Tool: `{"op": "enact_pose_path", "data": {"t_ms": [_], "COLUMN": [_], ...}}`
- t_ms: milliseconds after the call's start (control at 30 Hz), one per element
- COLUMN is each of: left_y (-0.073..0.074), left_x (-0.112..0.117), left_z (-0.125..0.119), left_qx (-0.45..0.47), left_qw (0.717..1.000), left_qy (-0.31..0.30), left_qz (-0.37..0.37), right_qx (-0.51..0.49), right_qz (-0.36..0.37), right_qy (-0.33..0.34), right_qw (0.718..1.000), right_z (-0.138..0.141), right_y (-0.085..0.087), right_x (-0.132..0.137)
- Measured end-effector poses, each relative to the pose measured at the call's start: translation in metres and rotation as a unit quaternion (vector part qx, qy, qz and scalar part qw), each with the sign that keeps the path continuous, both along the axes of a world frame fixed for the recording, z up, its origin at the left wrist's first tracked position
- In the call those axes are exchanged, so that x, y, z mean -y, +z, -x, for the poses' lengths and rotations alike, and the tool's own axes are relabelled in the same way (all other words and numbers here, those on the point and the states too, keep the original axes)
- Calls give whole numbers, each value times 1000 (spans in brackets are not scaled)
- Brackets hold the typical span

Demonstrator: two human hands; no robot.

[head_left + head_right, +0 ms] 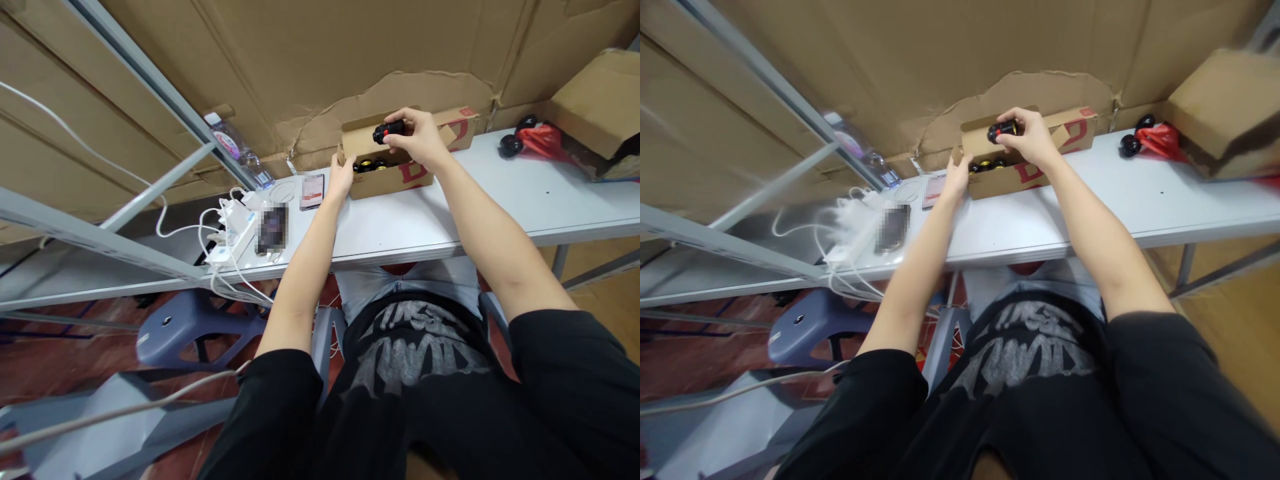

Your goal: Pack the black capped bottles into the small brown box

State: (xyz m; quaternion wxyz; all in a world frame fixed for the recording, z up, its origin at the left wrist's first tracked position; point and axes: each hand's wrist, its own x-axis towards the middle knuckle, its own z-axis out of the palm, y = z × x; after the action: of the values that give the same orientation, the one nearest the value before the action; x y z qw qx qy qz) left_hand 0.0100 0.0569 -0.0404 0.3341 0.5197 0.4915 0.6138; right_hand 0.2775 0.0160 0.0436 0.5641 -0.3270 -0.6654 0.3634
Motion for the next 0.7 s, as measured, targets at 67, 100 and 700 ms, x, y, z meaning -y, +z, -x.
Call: {"op": "enact_pose_path", "data": {"t_ms": [67,100,700], "left_y": [-1,-2,4], "left_x": [-1,-1,7], "left_z": [1,1,-3], "left_qx": [-3,-4,2], "left_qw": [1000,1000,1000], "left_qy": [-3,-5,1], "left_qz": [-2,-1,15], "right_qx": [10,15,33], "right_qz": [10,14,4], "right_qy": [-14,-18,-10], "right_qw": [1000,1000,999], "right_z": [0,0,-8], "right_y": [-1,-1,-4], "right_x": [-1,-2,-13]}}
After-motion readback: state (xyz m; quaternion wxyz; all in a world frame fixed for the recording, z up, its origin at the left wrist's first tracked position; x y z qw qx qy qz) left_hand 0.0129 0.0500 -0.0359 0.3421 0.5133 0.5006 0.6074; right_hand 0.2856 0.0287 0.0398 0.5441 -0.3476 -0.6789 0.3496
